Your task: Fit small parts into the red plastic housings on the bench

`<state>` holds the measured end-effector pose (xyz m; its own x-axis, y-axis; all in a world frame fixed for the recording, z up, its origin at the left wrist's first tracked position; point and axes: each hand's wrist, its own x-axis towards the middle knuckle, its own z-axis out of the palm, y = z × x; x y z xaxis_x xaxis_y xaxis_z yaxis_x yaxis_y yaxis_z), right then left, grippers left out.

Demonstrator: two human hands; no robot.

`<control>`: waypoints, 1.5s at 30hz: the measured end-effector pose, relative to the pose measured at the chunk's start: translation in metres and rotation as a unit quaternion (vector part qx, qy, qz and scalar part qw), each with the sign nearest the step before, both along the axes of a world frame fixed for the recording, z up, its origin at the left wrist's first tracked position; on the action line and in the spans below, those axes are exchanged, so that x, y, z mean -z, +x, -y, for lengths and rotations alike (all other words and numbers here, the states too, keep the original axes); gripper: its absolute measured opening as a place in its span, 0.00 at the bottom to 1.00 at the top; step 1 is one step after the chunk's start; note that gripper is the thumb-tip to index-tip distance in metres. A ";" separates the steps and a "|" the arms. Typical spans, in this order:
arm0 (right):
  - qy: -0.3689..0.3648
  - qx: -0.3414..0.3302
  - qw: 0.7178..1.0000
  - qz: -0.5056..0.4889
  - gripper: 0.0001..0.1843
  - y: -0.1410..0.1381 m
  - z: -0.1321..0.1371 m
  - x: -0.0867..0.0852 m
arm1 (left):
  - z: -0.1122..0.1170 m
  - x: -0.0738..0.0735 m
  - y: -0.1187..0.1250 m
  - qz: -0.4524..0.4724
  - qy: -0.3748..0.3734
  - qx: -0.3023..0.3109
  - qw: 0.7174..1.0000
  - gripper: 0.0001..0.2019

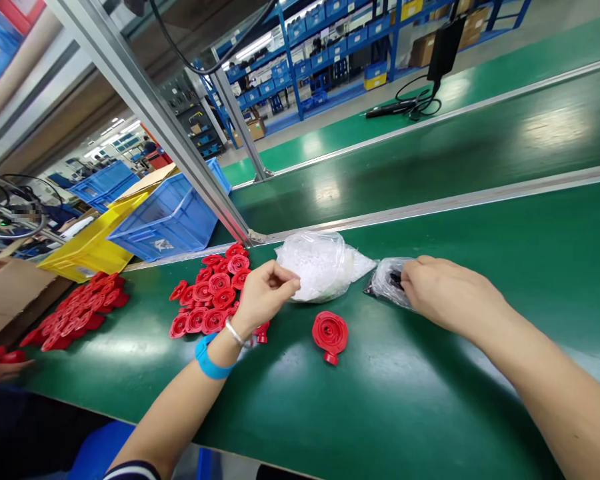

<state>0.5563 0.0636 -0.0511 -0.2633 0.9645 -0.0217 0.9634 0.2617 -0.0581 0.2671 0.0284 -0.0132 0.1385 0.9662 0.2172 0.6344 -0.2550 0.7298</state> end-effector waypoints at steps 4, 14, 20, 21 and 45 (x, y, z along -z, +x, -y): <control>0.011 0.034 0.999 -0.027 0.09 0.002 0.002 -0.006 | 0.034 -0.002 -0.003 0.366 -0.184 0.019 0.912 0.13; 0.087 -0.022 0.962 -0.259 0.10 -0.022 0.036 -0.038 | 0.070 0.007 0.007 0.547 -0.328 0.053 0.769 0.15; 0.107 -0.295 0.801 -0.510 0.05 -0.087 0.090 -0.042 | 0.078 0.016 0.012 0.568 -0.343 0.084 0.743 0.14; 0.112 -0.313 0.791 -0.513 0.05 -0.091 0.094 -0.040 | 0.078 0.018 0.013 0.567 -0.341 0.088 0.745 0.14; 0.191 -0.312 0.776 -0.514 0.12 -0.099 0.099 -0.031 | 0.082 0.028 0.016 0.605 -0.372 0.086 0.699 0.17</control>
